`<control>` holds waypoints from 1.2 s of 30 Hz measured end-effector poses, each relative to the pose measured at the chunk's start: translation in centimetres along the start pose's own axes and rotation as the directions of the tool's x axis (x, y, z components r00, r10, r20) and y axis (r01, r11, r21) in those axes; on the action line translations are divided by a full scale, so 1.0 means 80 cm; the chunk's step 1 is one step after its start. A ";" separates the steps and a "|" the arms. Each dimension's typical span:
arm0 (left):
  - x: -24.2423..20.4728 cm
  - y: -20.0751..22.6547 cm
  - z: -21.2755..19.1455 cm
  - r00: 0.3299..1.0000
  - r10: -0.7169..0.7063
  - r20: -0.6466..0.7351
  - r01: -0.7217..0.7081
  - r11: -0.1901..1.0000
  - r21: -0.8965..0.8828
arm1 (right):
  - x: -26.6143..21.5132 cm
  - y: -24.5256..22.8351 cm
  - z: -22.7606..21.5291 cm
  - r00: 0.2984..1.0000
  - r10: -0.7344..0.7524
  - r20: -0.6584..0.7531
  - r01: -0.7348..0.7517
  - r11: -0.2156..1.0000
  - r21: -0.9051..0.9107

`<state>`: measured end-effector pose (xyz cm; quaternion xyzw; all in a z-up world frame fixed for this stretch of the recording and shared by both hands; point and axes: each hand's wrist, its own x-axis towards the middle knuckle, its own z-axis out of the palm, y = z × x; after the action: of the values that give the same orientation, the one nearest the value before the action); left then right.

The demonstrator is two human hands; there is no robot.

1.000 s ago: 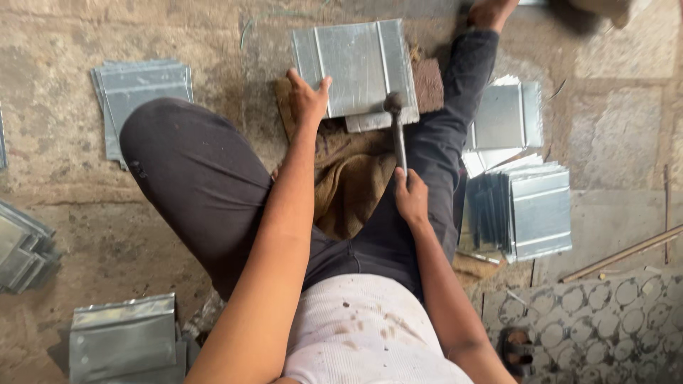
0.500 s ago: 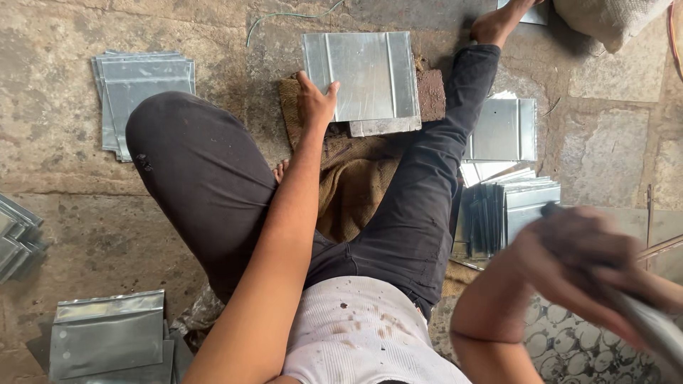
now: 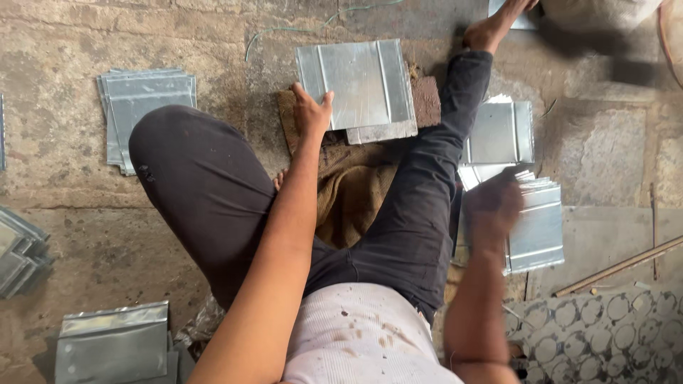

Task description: The person sits on the floor and uses a hammer to repeatedly strike a rectangular metal sheet placed on a brick. They adjust the sheet's position and flip it over to work on different sides, then place the finished piece aside.

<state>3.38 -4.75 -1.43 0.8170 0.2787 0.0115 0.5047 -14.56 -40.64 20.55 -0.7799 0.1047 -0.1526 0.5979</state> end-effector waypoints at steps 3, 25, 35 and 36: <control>0.000 0.003 -0.002 0.979 -0.156 0.128 0.152 0.988 0.038 | 0.042 -0.038 -0.066 0.633 -0.695 -0.340 0.729 0.683 -0.039; 0.012 -0.007 0.001 1.000 0.020 0.015 -0.021 0.995 0.098 | -0.015 -0.084 0.034 1.000 -0.024 -0.018 0.029 0.916 0.401; 0.006 -0.009 0.004 0.998 -0.046 0.037 0.042 0.994 0.103 | -0.029 0.137 0.132 0.926 -0.363 0.109 0.375 0.835 -0.402; 0.008 -0.021 0.012 1.000 0.005 0.017 -0.007 0.992 0.127 | -0.045 0.145 0.137 0.958 -0.161 0.238 0.263 0.826 -0.499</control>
<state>3.46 -4.65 -3.47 0.8484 0.2723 -0.0119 0.4539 -13.71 -32.56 6.34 -0.9308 -0.0013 -0.1103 0.3484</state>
